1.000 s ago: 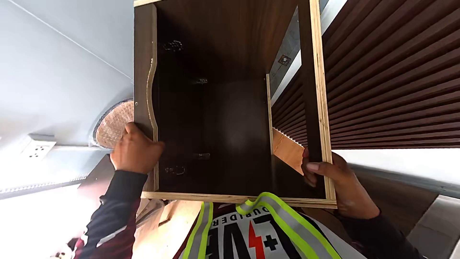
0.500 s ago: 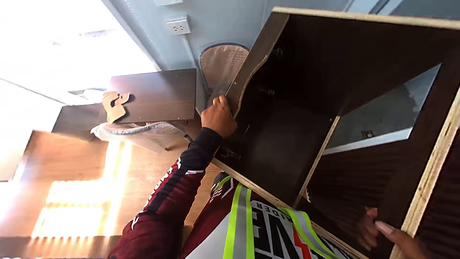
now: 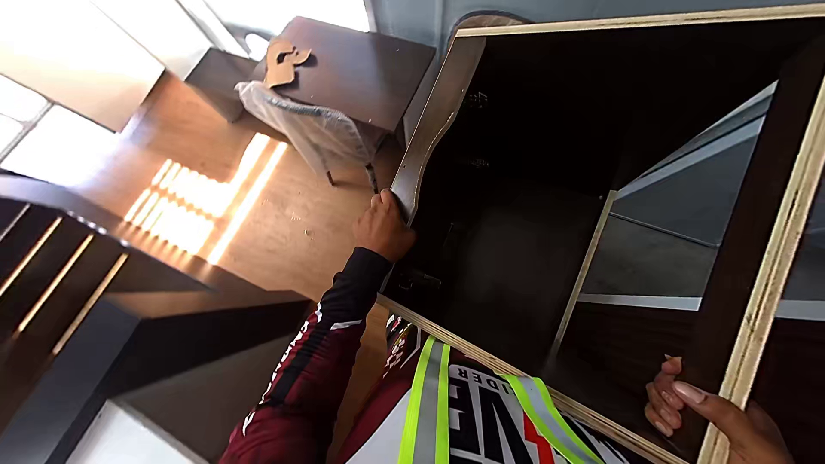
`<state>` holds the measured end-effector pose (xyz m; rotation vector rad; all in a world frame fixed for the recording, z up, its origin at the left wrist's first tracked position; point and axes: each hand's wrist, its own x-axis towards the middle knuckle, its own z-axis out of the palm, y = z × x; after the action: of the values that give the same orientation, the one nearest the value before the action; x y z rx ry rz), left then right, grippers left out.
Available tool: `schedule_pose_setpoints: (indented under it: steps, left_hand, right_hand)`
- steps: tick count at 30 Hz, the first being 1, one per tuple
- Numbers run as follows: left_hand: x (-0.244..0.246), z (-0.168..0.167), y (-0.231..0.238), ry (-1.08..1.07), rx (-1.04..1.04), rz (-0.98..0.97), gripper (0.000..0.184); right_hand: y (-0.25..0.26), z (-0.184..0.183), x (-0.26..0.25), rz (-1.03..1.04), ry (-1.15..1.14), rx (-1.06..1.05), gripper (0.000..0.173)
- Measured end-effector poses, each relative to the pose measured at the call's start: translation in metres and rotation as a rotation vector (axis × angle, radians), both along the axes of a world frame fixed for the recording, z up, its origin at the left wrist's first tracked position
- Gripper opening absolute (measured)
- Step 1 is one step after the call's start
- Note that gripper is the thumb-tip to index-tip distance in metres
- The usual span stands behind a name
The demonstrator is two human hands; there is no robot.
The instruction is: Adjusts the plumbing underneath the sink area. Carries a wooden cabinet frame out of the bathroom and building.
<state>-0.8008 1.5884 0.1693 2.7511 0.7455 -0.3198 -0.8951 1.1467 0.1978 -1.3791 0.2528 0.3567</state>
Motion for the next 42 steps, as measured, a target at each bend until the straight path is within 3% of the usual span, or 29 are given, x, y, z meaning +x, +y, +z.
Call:
schedule_pose_setpoints:
  steps: [11,18,27,29,31,33,37,40,42]
  left_hand:
    - [-0.142,-0.006,0.036,0.022,-0.018,0.416,0.069]
    - [-0.232,-0.018,0.076,0.114,-0.075,0.704,0.073]
    - [-0.313,-0.015,0.134,0.153,-0.085,0.949,0.076]
    - [-0.332,-0.025,0.129,0.044,0.024,0.923,0.08]
    - [-0.358,-0.044,0.111,-0.21,0.153,0.743,0.072]
    - [-0.381,-0.062,0.092,-0.396,0.089,0.498,0.057]
    - [-0.405,-0.079,0.106,-0.386,-0.117,0.164,0.076]
    - [-0.4,-0.067,0.128,-0.305,-0.031,0.098,0.033]
    - [-0.399,-0.061,0.147,-0.236,-0.027,0.084,0.019]
  right_hand:
    - [0.045,0.011,0.057,0.392,0.058,-0.064,0.018]
    - [0.138,0.016,0.083,0.61,0.051,-0.189,0.022]
    - [0.273,0.023,0.091,0.838,0.02,-0.277,0.027]
    - [0.299,0.027,0.089,0.891,0.003,-0.298,0.028]
    - [0.322,0.027,0.085,0.938,-0.016,-0.303,0.028]
    - [0.345,0.025,0.079,0.959,-0.029,-0.309,0.027]
    - [0.38,0.023,0.074,0.946,-0.053,-0.312,0.027]
    - [0.402,0.029,0.086,0.962,-0.056,-0.317,0.024]
    - [0.417,0.03,0.097,0.981,-0.044,-0.309,0.022]
